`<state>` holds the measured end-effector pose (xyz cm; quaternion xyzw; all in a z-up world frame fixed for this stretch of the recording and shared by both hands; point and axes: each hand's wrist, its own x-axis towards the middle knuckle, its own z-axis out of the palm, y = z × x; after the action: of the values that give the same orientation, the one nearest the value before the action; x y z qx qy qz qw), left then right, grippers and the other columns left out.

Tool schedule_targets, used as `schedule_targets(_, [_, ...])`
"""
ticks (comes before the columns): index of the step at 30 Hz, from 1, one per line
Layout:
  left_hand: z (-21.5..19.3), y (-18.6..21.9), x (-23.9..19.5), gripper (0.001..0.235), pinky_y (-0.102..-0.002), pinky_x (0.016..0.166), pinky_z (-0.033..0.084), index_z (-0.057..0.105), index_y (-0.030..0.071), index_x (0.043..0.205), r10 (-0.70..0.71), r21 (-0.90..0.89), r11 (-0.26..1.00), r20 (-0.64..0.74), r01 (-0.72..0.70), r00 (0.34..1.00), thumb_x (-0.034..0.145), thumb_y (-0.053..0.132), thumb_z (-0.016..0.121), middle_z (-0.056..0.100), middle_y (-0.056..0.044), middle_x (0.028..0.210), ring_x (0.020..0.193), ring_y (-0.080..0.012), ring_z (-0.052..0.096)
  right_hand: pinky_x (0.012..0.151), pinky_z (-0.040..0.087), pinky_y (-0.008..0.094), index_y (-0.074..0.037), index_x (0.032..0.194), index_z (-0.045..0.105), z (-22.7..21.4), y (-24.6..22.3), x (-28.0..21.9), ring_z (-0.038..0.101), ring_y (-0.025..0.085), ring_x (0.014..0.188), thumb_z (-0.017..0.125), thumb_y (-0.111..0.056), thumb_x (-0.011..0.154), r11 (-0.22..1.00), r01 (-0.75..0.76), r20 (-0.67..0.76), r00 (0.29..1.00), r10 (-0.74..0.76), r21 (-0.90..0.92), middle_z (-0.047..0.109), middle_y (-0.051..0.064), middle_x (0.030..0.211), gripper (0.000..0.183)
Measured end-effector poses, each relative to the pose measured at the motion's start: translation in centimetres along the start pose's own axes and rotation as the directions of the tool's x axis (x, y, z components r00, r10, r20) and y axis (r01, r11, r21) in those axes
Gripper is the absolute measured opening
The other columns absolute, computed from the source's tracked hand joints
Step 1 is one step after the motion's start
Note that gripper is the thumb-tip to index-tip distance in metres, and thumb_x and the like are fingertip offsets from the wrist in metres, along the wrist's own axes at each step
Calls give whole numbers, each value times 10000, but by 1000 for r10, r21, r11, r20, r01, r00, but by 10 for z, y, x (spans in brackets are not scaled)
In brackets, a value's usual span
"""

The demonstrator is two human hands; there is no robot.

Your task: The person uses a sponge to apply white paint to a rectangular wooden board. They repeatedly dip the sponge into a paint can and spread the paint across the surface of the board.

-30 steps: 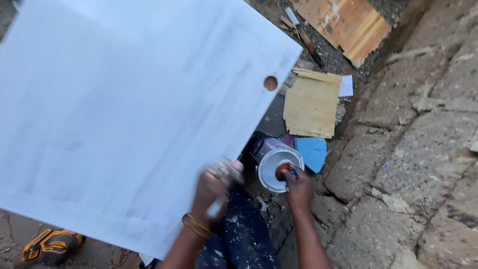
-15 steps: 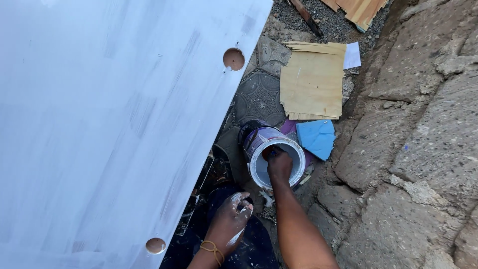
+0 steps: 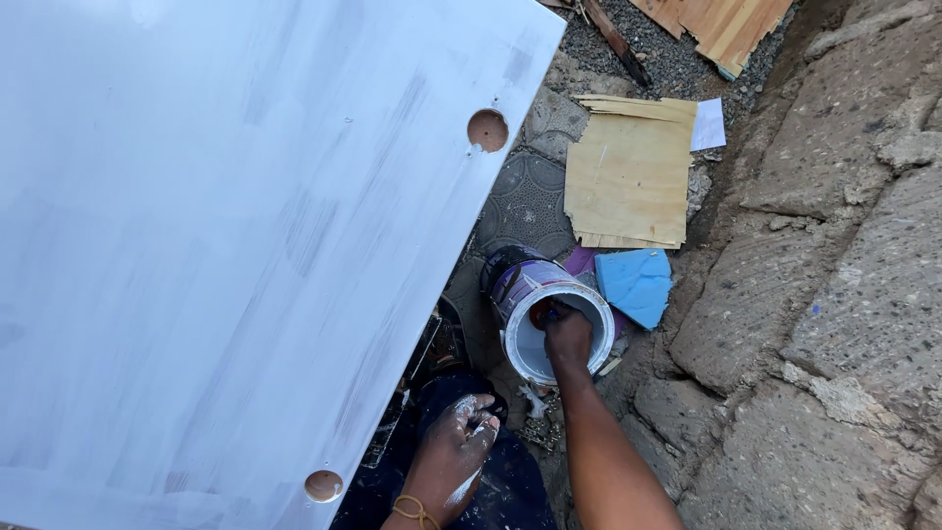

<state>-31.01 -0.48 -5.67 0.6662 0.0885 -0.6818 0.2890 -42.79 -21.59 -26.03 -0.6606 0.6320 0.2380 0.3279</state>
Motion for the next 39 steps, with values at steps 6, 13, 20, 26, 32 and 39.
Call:
schedule_targets(6, [-5, -5, -5, 504, -355, 1009, 555, 661, 290, 1370, 6, -40, 999, -8, -6, 1000, 912, 475, 560, 720, 15, 1374, 1247, -180, 705, 358, 231, 264, -111, 907, 569, -16, 8, -1, 395, 119, 419, 454, -234, 1064, 644, -434, 269, 900, 344, 630, 543, 65, 612, 231])
schedule_targets(13, [-11, 12, -25, 456, -349, 1002, 545, 722, 291, 1307, -16, -167, 986, -25, 12, 1000, 908, 465, 585, 765, 31, 1313, 1219, -160, 716, 339, 105, 224, -195, 732, 437, -2, 50, 28, 297, 66, 403, 434, -307, 969, 354, -655, 600, 755, 264, 668, 343, -43, 537, 263])
schedule_targets(20, [-51, 36, -50, 377, -265, 718, 557, 778, 83, 1210, 200, -472, 857, -67, -208, 977, 929, 290, 635, 829, -71, 1007, 750, -138, 725, 303, 150, 200, -128, 761, 526, -1, 59, 43, 303, 87, 369, 448, -356, 964, 321, -751, 793, 610, 2, 577, 356, 6, 485, 315])
schedule_targets(26, [-130, 71, -92, 353, -320, 590, 479, 801, -79, 945, 93, -586, 747, -377, -314, 922, 923, 246, 665, 790, -211, 799, 602, -231, 642, 343, 219, 265, -111, 816, 540, -80, 22, -12, 289, 123, 378, 493, -410, 978, 287, -646, 707, 635, -312, 707, 289, 11, 477, 343])
schedule_targets(32, [-199, 107, -98, 474, -291, 371, 327, 594, -20, 651, -78, -551, 806, -464, -218, 883, 864, 343, 812, 641, -126, 594, 404, -196, 533, 440, 344, 280, -25, 1260, 574, -131, -150, -96, 415, 206, 572, 552, -336, 886, 294, -469, 527, 508, -682, 833, 540, 165, 835, 487])
schedule_targets(39, [-236, 138, -85, 485, -294, 589, 501, 759, 110, 744, 89, 251, 968, -377, 9, 922, 921, 561, 739, 707, -36, 608, 571, -168, 674, 525, 360, 257, -100, 879, 548, -112, -399, -159, 428, 210, 546, 482, -231, 1043, 373, -147, 385, 583, -716, 916, 474, 80, 557, 220])
